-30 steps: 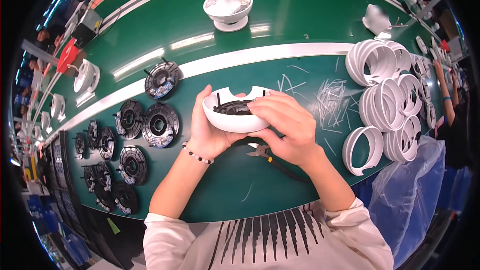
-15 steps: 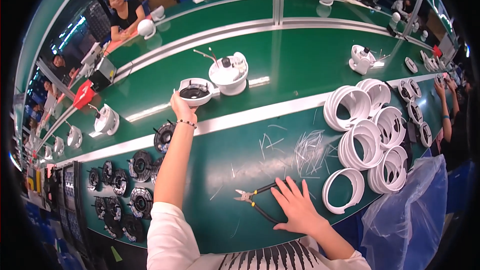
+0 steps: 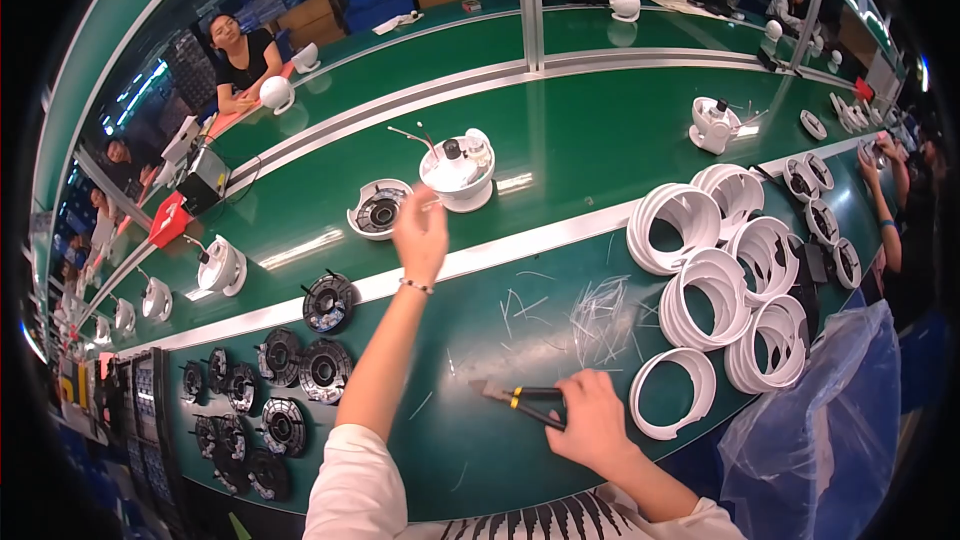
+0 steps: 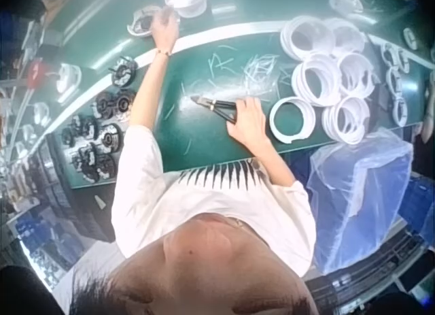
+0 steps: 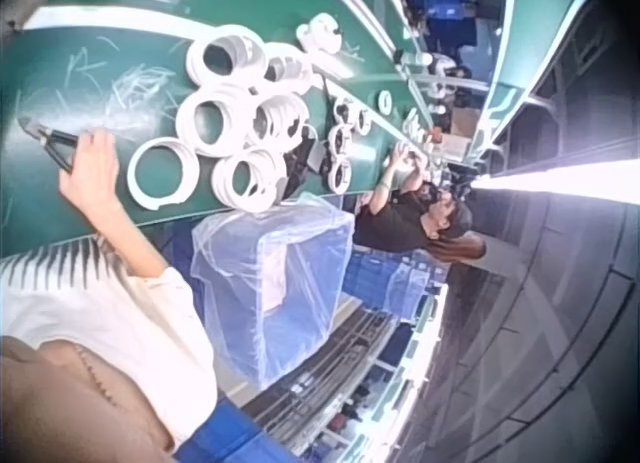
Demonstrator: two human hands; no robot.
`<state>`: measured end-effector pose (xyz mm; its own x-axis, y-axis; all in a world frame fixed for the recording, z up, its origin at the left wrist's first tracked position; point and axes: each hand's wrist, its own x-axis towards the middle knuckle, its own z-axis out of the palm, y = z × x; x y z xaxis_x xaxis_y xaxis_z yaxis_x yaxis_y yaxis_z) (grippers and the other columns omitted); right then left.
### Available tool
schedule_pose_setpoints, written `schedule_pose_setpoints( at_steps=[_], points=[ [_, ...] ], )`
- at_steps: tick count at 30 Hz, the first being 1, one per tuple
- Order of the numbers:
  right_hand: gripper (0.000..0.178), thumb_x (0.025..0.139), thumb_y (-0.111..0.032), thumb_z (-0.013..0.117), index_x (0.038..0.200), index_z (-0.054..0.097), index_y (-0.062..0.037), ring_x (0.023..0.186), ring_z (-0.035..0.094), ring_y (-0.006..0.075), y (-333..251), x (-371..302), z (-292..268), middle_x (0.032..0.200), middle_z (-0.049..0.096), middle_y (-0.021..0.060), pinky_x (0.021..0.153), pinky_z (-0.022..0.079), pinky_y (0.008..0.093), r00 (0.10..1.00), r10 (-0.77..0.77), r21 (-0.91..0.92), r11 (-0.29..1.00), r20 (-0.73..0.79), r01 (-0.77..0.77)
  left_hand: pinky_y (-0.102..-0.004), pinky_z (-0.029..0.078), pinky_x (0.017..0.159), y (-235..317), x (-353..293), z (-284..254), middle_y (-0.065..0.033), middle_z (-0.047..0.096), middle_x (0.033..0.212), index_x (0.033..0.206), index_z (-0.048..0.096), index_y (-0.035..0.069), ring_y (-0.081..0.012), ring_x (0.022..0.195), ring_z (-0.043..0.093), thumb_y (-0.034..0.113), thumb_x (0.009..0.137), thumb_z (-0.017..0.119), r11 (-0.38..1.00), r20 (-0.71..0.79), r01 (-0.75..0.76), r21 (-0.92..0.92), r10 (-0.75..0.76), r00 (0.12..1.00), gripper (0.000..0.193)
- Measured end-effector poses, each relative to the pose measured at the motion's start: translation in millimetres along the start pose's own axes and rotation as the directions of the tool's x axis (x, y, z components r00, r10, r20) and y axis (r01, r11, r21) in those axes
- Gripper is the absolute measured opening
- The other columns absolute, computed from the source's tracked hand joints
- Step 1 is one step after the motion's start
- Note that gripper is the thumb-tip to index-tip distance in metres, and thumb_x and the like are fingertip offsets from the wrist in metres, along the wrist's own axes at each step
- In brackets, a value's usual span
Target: Assembling lighting fixtures by fitting circuit board components into plastic housings on a factory conveyor line.
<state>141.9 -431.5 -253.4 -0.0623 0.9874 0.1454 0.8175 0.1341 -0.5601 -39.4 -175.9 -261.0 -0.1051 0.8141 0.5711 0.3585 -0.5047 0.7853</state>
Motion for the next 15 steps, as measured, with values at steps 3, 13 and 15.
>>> schedule_pose_setpoints(
  at_steps=[3,13,15],
  points=[
    [0.034,0.061,-0.009,0.065,0.091,0.051,-0.0013,0.07,0.05,0.0205,-10,2,-31,0.09,0.048,0.0103,0.061,0.043,0.0288,0.975,0.179,0.479,0.872,-0.127,-0.098,-0.0422,0.048,0.075,22,4,34,-0.0168,0.054,0.098,0.116,0.037,-0.002,-0.0274,0.094,0.054,0.032,0.082,0.051,0.402,0.621,0.843,-0.356,-0.572,0.535,0.05],
    [0.055,0.08,-0.022,0.044,0.126,0.026,0.0021,0.091,0.05,0.0205,-1,-29,-41,0.11,0.045,0.0179,0.077,0.043,0.0335,0.944,-0.024,0.945,0.009,0.328,-0.328,-0.0422,0.051,0.069,-29,29,118,-0.0156,0.046,0.106,0.117,0.029,0.003,-0.0303,0.088,0.054,0.011,0.077,0.044,-0.012,0.384,0.51,-0.86,-0.674,0.631,0.043],
    [0.054,0.083,-0.02,0.042,0.129,0.023,0.0005,0.095,0.048,0.0196,8,-31,-48,0.118,0.04,0.0186,0.079,0.042,0.033,0.942,-0.114,0.939,-0.107,0.315,-0.327,-0.0418,0.053,0.064,0,11,113,-0.0137,0.048,0.104,0.116,0.03,0.005,-0.0278,0.088,0.055,0.002,0.074,0.043,0.264,0.312,0.575,-0.774,-0.632,0.709,0.044]
  ],
)
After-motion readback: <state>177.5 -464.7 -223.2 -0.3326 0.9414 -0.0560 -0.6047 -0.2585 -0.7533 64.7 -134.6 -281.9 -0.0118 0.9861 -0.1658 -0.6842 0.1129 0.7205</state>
